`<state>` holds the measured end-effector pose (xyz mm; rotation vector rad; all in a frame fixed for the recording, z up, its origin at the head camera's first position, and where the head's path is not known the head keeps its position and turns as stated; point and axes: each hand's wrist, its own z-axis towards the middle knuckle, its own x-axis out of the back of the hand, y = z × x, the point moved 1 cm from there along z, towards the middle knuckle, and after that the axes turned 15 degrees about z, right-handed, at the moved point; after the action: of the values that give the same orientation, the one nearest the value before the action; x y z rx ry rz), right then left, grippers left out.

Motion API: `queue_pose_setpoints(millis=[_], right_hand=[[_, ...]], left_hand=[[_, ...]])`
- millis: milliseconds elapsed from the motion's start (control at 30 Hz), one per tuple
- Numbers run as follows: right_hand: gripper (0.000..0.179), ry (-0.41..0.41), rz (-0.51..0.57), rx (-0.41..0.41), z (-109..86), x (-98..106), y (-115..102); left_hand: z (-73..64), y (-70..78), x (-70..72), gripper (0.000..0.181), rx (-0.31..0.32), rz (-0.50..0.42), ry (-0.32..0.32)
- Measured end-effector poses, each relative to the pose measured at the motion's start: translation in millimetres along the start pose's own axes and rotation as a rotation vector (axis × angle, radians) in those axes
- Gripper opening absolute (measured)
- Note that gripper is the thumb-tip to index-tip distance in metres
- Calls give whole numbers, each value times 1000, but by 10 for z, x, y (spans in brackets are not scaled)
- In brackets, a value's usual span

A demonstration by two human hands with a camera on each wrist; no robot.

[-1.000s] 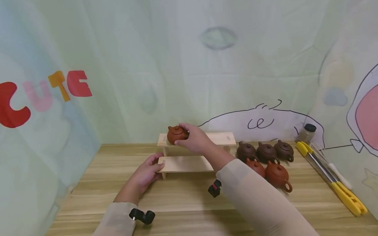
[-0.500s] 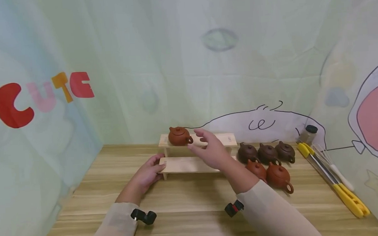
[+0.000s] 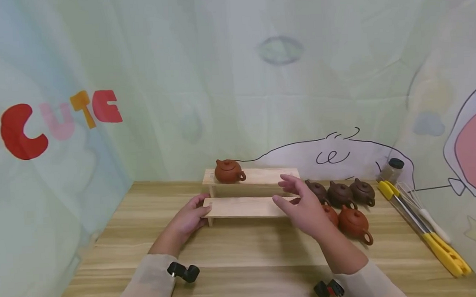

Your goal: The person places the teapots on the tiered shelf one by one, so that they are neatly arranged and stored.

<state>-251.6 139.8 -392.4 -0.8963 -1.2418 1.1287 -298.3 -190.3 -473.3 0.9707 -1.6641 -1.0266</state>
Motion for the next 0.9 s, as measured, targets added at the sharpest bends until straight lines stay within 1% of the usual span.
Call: queue_pose_setpoints(millis=[200, 300, 400, 500, 667, 733, 900], right_hand=[[65, 19, -28, 6, -145, 311, 110], [63, 37, -39, -5, -193, 461, 159], [63, 63, -40, -24, -218, 598, 216], [64, 81, -69, -32, -230, 725, 279], [66, 107, -136, -15, -247, 929, 365], [67, 112, -144, -16, -262, 1014, 399], [72, 136, -169, -61, -336, 1243, 506]], left_hand=[[2, -1, 4, 57, -5, -4, 4], [7, -9, 7, 56, -6, -2, 3], [13, -13, 7, 56, -8, -2, 5], [16, -11, 4, 56, -7, -5, 8], [9, -11, -1, 55, -5, -5, 9], [2, -11, 0, 56, -5, -2, 10], [-11, -7, -5, 56, -3, 3, 12]])
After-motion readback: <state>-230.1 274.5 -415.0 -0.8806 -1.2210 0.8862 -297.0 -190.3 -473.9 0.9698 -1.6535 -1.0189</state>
